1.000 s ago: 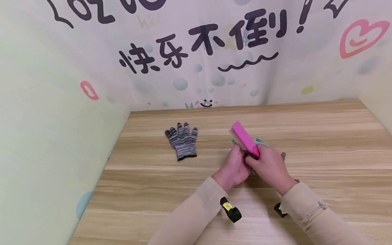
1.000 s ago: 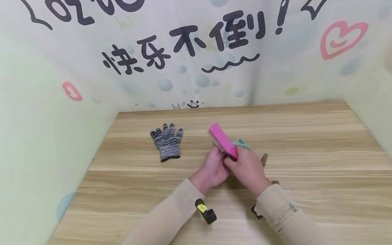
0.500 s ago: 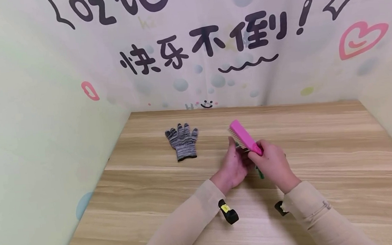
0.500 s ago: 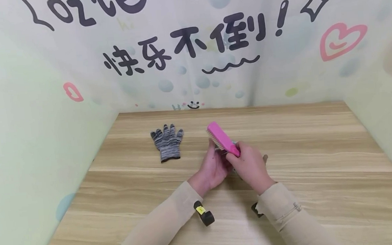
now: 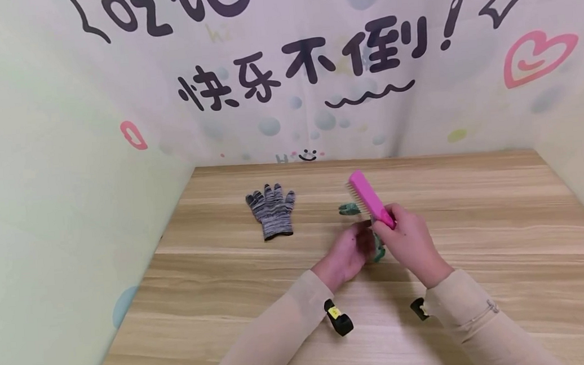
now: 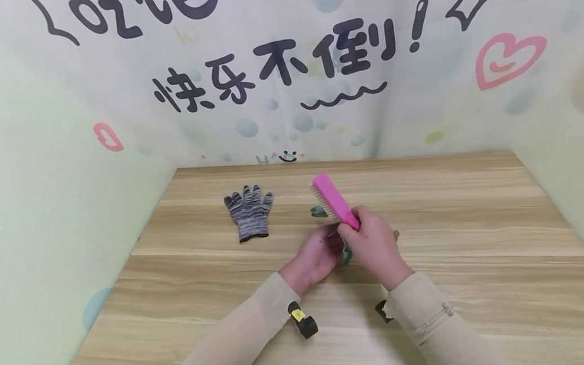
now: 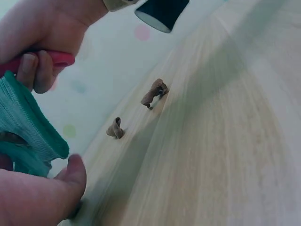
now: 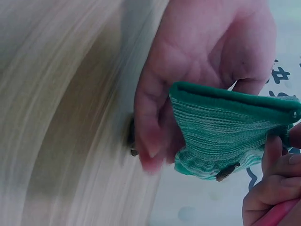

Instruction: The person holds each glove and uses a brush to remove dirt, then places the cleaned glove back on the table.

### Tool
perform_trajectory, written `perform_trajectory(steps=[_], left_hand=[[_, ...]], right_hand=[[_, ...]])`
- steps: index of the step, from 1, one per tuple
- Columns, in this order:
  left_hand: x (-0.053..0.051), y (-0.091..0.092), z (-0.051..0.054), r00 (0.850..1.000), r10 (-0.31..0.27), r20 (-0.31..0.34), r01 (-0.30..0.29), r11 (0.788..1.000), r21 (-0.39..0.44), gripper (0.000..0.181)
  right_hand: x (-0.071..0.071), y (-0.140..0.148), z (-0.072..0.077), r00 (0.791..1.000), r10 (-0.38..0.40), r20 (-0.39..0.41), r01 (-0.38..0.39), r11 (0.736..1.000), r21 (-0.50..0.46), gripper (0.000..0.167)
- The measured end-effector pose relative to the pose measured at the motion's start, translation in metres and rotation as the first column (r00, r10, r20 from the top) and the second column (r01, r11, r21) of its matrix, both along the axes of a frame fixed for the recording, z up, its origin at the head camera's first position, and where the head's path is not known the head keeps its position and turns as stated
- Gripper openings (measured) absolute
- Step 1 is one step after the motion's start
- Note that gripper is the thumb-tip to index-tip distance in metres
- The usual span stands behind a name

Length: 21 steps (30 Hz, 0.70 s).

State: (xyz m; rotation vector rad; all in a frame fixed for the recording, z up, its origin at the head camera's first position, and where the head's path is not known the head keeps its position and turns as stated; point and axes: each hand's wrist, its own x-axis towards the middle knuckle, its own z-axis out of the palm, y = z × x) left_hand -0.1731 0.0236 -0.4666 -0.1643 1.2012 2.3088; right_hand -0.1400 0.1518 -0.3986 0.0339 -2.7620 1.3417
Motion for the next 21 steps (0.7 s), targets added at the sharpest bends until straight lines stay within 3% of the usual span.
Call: perform_trajectory(steps=[6, 14, 21], left_hand=[[0.0, 0.0, -0.001, 0.999, -0.037, 0.035, 0.035, 0.998, 0.05, 0.022], [-0.003, -0.002, -0.002, 0.997, 0.032, 0.074, -0.038, 0.996, 0.082, 0.014], [-0.006, -0.005, -0.001, 0.995, 0.059, 0.08, -0.065, 0.995, 0.073, 0.013]], right_hand=[[0.003, 0.001, 0.003, 1.0, 0.016, 0.027, -0.015, 0.999, -0.03, 0.03], [0.003, 0.01, -0.003, 0.999, -0.016, -0.028, 0.016, 1.0, 0.016, 0.029], [0.002, 0.017, -0.008, 0.998, -0.042, -0.041, 0.043, 0.999, 0.023, 0.027]])
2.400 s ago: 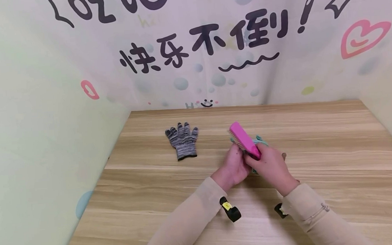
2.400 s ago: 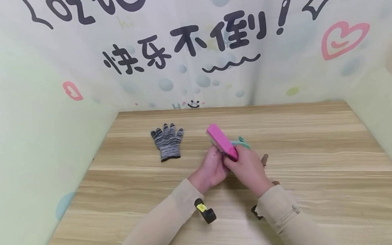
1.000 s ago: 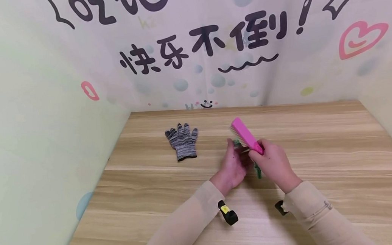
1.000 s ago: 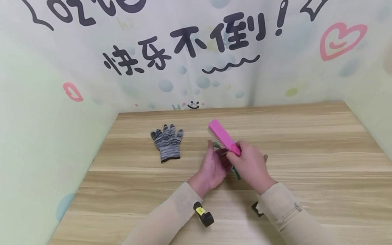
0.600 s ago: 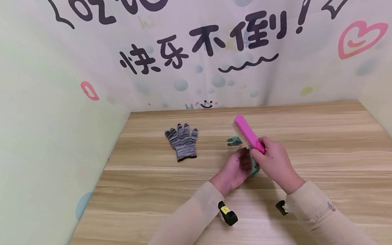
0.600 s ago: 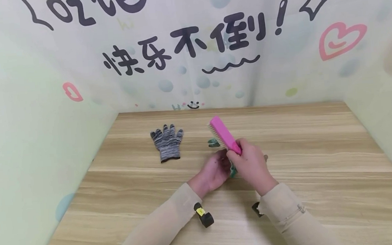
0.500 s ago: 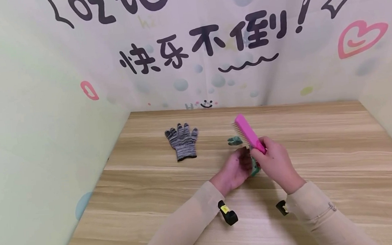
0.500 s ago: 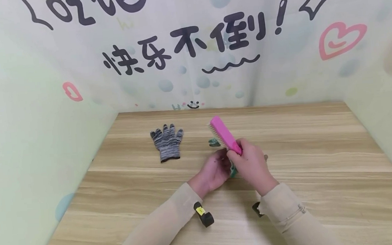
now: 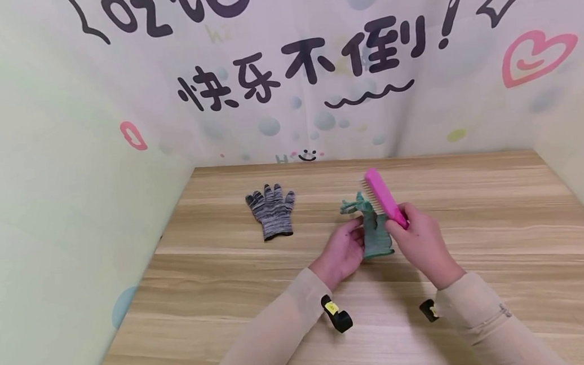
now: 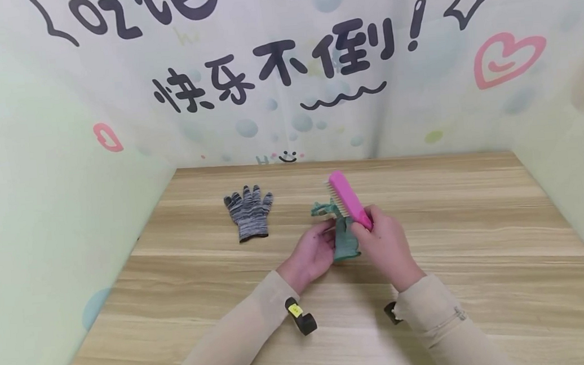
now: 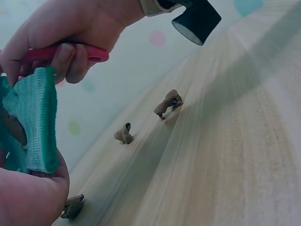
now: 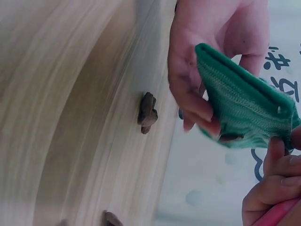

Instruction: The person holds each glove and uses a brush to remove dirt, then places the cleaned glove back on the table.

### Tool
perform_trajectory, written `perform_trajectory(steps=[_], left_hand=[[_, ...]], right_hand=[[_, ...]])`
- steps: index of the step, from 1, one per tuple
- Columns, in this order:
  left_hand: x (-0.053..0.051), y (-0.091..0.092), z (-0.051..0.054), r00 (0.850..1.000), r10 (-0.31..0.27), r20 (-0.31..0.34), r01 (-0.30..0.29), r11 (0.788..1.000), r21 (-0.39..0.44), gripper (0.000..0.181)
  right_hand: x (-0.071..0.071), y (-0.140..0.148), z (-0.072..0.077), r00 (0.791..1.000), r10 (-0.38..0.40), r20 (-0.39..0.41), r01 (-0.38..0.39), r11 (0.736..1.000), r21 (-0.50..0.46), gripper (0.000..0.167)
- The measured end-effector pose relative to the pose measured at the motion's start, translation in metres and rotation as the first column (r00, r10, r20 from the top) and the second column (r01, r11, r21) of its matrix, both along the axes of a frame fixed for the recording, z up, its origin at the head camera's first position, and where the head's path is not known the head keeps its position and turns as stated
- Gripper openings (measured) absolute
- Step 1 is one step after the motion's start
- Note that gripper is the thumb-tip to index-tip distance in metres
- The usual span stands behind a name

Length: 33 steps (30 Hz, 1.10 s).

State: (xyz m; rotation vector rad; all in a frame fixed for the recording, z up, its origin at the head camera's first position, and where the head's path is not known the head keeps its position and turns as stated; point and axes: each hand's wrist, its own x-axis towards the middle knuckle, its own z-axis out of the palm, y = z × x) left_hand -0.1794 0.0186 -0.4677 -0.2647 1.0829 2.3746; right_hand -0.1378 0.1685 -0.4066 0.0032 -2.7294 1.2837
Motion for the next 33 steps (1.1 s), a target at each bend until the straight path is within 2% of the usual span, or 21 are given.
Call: perform_trajectory(steps=[5, 10, 15, 20, 27, 33], left_hand=[[-0.002, -0.002, 0.003, 0.999, 0.035, 0.01, -0.035, 0.999, 0.028, 0.01], [-0.003, -0.003, 0.008, 1.0, 0.023, 0.011, -0.023, 0.997, 0.071, 0.007], [-0.003, -0.005, 0.01, 1.0, -0.01, 0.003, 0.009, 0.995, 0.101, 0.024], [-0.002, -0.006, 0.012, 1.0, -0.011, -0.003, 0.011, 0.993, 0.12, 0.039], [-0.001, -0.005, 0.013, 0.999, -0.011, -0.049, 0.015, 0.996, 0.086, 0.028], [0.001, -0.005, 0.014, 0.997, 0.007, -0.078, -0.003, 0.999, 0.053, 0.03]], right_hand=[[0.0, 0.005, -0.001, 1.0, -0.029, 0.003, 0.029, 0.999, -0.015, 0.022], [0.0, 0.008, 0.0, 0.998, -0.058, 0.023, 0.059, 0.997, -0.044, 0.022], [-0.001, 0.008, -0.001, 0.998, -0.057, 0.016, 0.058, 0.996, -0.063, 0.018], [-0.002, 0.009, -0.003, 0.999, -0.049, 0.024, 0.051, 0.997, -0.058, 0.018], [-0.004, 0.011, -0.006, 0.995, -0.05, 0.086, 0.057, 0.996, -0.075, 0.022], [-0.005, 0.013, -0.009, 0.993, -0.04, 0.113, 0.048, 0.996, -0.074, 0.025]])
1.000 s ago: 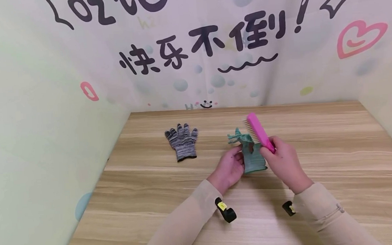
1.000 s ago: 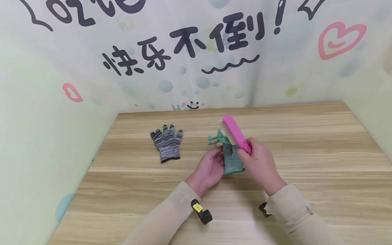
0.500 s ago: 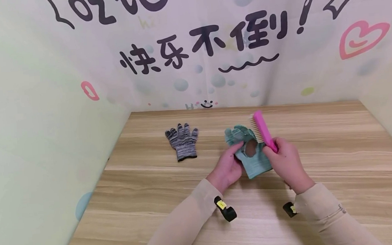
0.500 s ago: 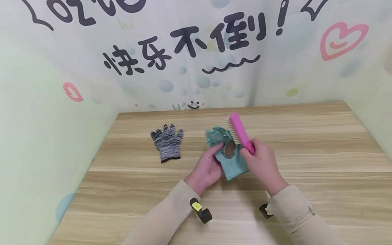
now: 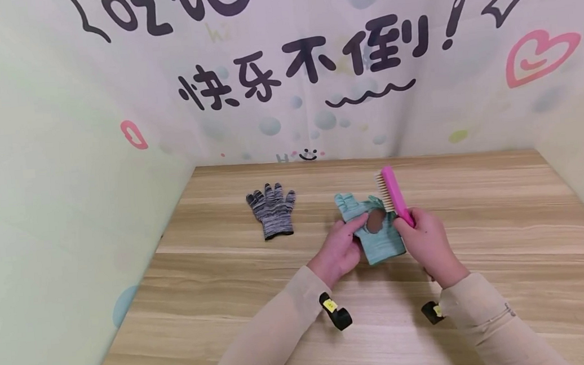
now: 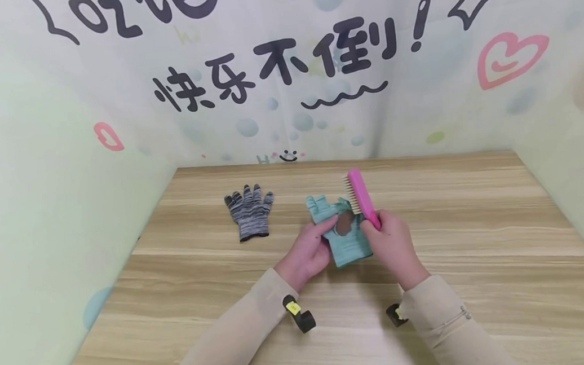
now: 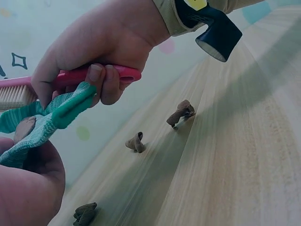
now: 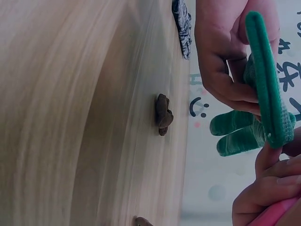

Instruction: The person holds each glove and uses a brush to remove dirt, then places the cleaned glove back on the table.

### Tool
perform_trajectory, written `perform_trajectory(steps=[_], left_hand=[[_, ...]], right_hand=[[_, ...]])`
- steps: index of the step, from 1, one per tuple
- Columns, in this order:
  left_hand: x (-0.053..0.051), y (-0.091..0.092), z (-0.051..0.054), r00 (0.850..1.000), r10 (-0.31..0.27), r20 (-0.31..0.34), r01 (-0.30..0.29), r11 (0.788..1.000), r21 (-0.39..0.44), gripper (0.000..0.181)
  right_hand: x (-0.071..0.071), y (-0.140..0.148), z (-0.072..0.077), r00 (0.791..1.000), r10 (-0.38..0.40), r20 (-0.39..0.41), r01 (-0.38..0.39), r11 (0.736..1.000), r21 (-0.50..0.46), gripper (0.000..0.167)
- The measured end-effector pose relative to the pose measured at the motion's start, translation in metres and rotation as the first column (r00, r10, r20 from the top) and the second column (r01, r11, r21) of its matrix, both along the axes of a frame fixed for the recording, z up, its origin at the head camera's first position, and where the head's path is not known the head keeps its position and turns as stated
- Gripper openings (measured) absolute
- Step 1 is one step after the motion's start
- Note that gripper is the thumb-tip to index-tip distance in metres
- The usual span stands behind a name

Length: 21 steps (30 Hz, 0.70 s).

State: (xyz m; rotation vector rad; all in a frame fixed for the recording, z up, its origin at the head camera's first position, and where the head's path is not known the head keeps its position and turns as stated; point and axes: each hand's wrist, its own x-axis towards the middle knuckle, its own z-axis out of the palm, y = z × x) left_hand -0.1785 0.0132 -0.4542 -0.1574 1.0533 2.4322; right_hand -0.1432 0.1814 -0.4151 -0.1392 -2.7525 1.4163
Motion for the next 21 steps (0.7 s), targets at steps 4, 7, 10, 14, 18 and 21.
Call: perform_trajectory(steps=[4, 7, 10, 14, 18, 21], left_hand=[[0.0, -0.001, 0.0, 1.0, 0.003, 0.008, -0.002, 0.999, -0.033, 0.032], [-0.001, -0.001, 0.0, 1.0, 0.012, 0.017, -0.011, 0.999, -0.041, 0.032], [-0.002, -0.002, 0.0, 1.0, 0.028, 0.013, -0.027, 0.999, -0.045, 0.032], [-0.003, -0.003, 0.0, 0.999, 0.043, 0.006, -0.043, 0.998, -0.052, 0.034], [-0.003, -0.004, 0.0, 0.999, 0.053, 0.01, -0.052, 0.996, -0.071, 0.034], [-0.002, -0.006, 0.0, 0.999, 0.05, 0.016, -0.048, 0.995, -0.09, 0.033]], right_hand=[[0.0, 0.001, 0.0, 1.0, 0.005, 0.008, -0.005, 1.0, 0.007, 0.026], [0.0, 0.003, 0.001, 1.0, 0.007, 0.011, -0.007, 1.0, 0.01, 0.028], [0.0, 0.005, 0.002, 1.0, 0.008, 0.019, -0.009, 1.0, 0.016, 0.031], [0.001, 0.008, 0.004, 0.999, 0.002, 0.032, -0.002, 1.0, 0.024, 0.033], [0.002, 0.01, 0.005, 0.999, -0.006, 0.033, 0.005, 1.0, 0.016, 0.033], [0.002, 0.011, 0.004, 1.0, -0.006, 0.026, 0.006, 1.0, 0.013, 0.033]])
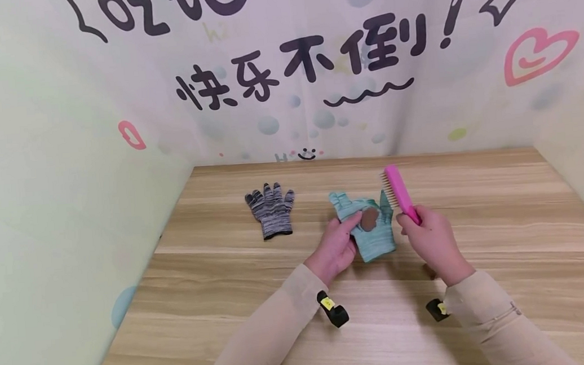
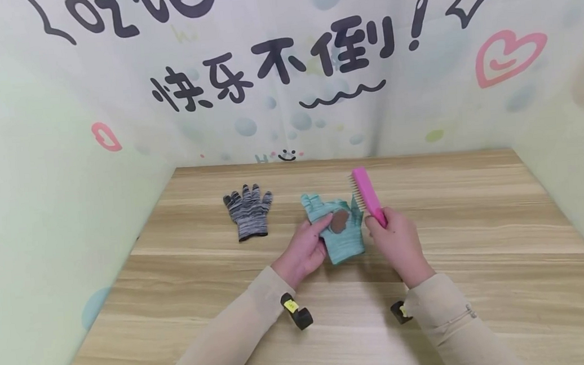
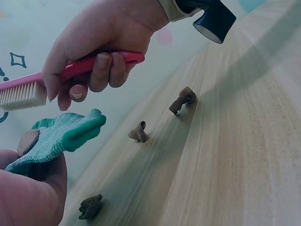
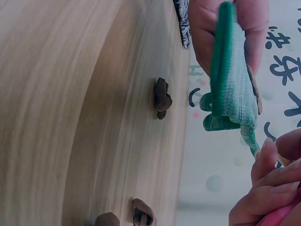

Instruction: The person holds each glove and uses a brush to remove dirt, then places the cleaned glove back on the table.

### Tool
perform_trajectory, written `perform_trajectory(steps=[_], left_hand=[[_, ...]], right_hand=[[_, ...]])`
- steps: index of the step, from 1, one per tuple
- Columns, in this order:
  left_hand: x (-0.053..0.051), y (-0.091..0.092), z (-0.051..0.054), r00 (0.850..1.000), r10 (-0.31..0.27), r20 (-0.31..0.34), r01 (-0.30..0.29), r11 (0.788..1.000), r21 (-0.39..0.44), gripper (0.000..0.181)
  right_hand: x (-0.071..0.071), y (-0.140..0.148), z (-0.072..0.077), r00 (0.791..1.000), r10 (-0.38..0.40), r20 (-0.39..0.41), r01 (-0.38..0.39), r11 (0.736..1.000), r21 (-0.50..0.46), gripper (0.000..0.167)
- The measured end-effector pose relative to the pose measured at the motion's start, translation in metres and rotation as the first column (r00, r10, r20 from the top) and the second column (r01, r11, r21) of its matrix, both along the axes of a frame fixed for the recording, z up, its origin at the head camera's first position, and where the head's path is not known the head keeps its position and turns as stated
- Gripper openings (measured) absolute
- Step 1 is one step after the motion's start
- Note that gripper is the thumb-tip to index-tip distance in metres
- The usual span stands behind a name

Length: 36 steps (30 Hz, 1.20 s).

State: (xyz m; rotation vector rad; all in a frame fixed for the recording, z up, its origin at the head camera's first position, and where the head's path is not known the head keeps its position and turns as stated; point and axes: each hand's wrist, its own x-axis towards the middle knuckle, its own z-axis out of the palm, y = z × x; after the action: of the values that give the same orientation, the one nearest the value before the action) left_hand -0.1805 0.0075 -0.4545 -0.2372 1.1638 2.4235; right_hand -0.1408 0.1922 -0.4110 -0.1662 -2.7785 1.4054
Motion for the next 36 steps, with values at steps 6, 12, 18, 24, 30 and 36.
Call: perform_trajectory(steps=[6, 12, 18, 24, 30, 36], left_hand=[[-0.001, 0.0, -0.002, 0.998, -0.028, -0.05, 0.026, 0.999, -0.028, 0.03], [-0.001, 0.001, -0.003, 0.999, -0.022, -0.045, 0.021, 1.0, -0.022, 0.025], [-0.001, 0.002, -0.002, 0.999, -0.017, -0.036, 0.015, 0.999, -0.036, 0.028], [0.001, 0.003, -0.002, 0.996, -0.063, -0.06, 0.058, 0.995, -0.087, 0.035], [0.004, 0.004, 0.001, 0.997, -0.056, -0.05, 0.051, 0.994, -0.096, 0.038], [0.005, 0.004, 0.001, 0.996, -0.063, -0.06, 0.06, 0.997, -0.045, 0.04]], right_hand=[[-0.001, -0.002, -0.003, 1.0, 0.014, -0.019, -0.014, 1.0, 0.019, 0.033], [-0.001, -0.005, -0.005, 0.998, 0.041, -0.051, -0.039, 0.998, 0.042, 0.032], [-0.001, -0.009, -0.01, 0.991, 0.096, -0.091, -0.09, 0.993, 0.073, 0.026], [0.001, -0.019, -0.013, 0.989, 0.145, -0.036, -0.141, 0.985, 0.095, 0.027], [0.003, -0.026, -0.014, 0.985, 0.171, 0.001, -0.17, 0.981, 0.098, 0.042], [0.002, -0.028, -0.016, 0.983, 0.183, -0.023, -0.179, 0.977, 0.114, 0.051]])
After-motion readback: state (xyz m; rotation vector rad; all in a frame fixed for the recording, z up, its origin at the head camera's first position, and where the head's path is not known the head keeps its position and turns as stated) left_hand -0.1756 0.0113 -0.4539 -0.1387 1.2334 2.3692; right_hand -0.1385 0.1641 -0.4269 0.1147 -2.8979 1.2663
